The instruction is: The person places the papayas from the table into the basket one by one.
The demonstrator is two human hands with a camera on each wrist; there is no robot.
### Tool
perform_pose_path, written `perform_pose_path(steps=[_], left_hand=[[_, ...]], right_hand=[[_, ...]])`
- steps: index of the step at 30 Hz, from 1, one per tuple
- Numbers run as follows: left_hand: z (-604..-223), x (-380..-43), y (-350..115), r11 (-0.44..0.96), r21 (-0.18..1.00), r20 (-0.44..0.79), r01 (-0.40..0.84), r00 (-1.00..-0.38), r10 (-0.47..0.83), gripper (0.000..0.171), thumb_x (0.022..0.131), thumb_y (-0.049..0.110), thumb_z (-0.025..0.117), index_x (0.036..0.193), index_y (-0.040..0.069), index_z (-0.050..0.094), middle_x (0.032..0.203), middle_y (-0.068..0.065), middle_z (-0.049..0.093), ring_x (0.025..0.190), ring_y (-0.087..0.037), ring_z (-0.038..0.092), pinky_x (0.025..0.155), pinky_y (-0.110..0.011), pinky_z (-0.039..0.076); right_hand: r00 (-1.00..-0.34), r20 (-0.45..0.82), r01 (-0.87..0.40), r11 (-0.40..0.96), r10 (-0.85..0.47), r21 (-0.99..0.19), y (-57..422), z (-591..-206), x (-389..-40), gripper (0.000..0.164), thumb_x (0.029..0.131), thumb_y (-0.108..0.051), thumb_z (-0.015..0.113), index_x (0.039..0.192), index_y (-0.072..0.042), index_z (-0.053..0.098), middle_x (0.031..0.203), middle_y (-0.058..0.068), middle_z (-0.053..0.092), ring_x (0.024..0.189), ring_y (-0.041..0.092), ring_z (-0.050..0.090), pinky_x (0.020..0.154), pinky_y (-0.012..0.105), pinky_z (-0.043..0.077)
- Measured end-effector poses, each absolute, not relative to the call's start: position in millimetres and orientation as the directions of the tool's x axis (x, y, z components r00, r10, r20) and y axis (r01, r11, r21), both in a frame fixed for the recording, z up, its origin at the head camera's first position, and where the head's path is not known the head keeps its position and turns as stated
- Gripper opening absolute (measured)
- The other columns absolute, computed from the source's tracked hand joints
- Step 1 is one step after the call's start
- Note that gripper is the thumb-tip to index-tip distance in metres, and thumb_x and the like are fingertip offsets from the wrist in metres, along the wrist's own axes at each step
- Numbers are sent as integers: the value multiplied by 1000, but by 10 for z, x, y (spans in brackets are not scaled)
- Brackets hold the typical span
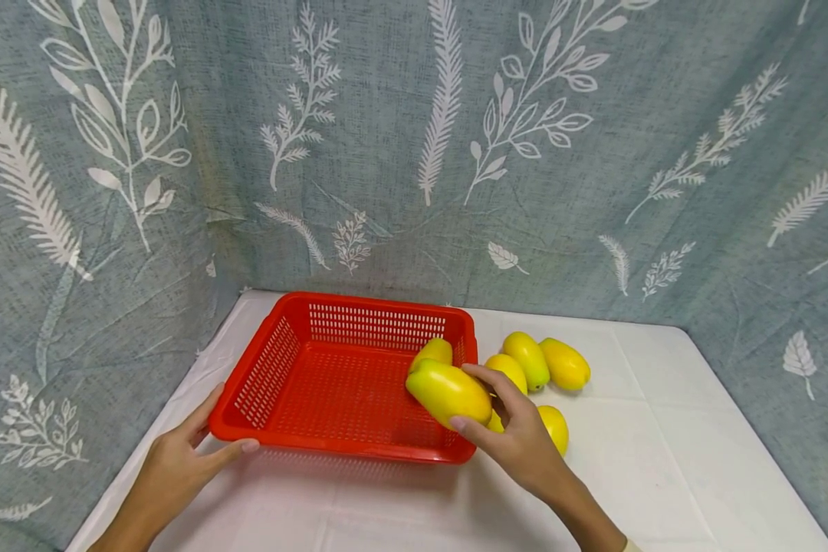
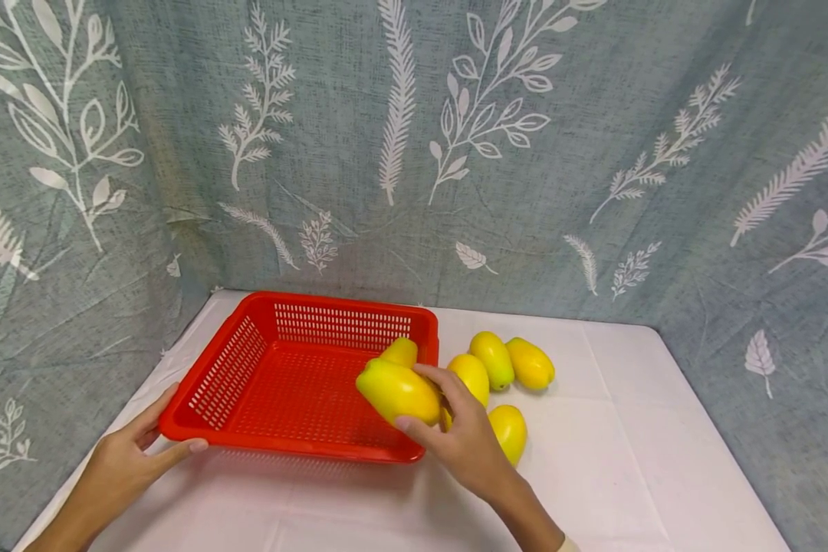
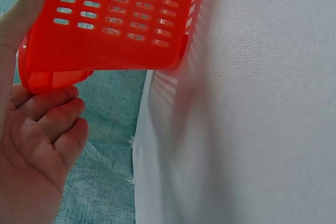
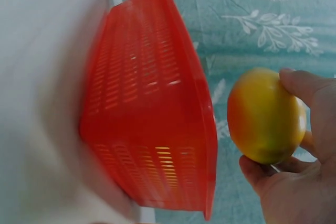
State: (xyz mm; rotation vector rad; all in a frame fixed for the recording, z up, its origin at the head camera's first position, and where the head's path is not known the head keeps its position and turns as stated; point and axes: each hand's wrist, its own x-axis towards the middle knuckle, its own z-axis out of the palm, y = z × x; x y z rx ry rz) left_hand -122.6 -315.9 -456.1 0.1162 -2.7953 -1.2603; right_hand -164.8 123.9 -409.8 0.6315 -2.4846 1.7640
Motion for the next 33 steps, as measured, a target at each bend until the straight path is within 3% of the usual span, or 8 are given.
perform_pose_path(steps=[2,5,8,12,22,26,29,33], left_hand=[[-4572,-1216,-3152,661,749,24,-46,-995,-97,107,90,47,85,170,15,21,157,-25,52,142,-47,49,100,-24,55],[-4584,-1208,-3142,666,744,16,-52,-995,-96,108,90,49,84,171,17,20,158,-24,51,143,-46,49,104,-51,48],[-4584,-1209,-3135,662,748,21,-49,-995,-98,108,90,48,84,171,18,19,159,-23,50,143,-46,49,105,-54,45],[-4576,-1217,-3119,655,754,20,-52,-994,-103,109,90,48,84,171,15,18,160,-24,49,143,-46,48,107,-58,42],[-4597,-1229,-3137,666,744,27,-54,-993,-111,107,91,45,84,170,12,20,160,-26,48,142,-48,48,105,-49,48],[-4601,-1230,-3152,665,745,33,-47,-994,-107,107,91,45,84,170,12,21,160,-27,47,143,-49,47,101,-21,53],[-4598,-1234,-3157,665,745,26,-52,-994,-108,108,90,47,85,170,12,21,161,-26,46,144,-49,47,91,-1,44],[-4601,-1232,-3158,665,743,0,-71,-994,-106,109,90,50,83,171,14,18,162,-25,45,145,-47,46,103,-24,53]], right_hand=[[-914,262,-351,280,-309,-894,1238,-4119,-1649,61,95,-23,82,151,-20,55,146,-3,59,132,24,59,113,29,50],[-909,279,-367,278,-311,-888,1250,-4141,-1651,62,95,-22,82,151,-19,55,150,-1,58,139,28,57,116,38,48],[-903,295,-381,267,-312,-885,1275,-4155,-1652,63,94,-20,83,151,-18,55,152,2,58,141,31,56,117,44,46],[-903,301,-381,251,-306,-890,1318,-4170,-1643,65,94,-17,83,151,-11,54,152,9,58,139,32,57,115,41,49],[-898,328,-398,224,-294,-890,1426,-4230,-1638,60,95,-13,81,150,-11,56,150,14,58,138,33,57,114,31,50],[-885,366,-432,214,-288,-876,1457,-4240,-1630,59,93,-8,82,147,-10,58,148,16,59,136,22,59,112,27,50],[-888,370,-433,223,-273,-874,1482,-4246,-1621,59,92,-7,83,146,-11,59,147,11,61,134,17,59,111,24,50],[-908,339,-397,252,-246,-882,1527,-4253,-1603,59,93,-10,83,147,-14,59,147,4,61,135,24,59,110,24,51]])
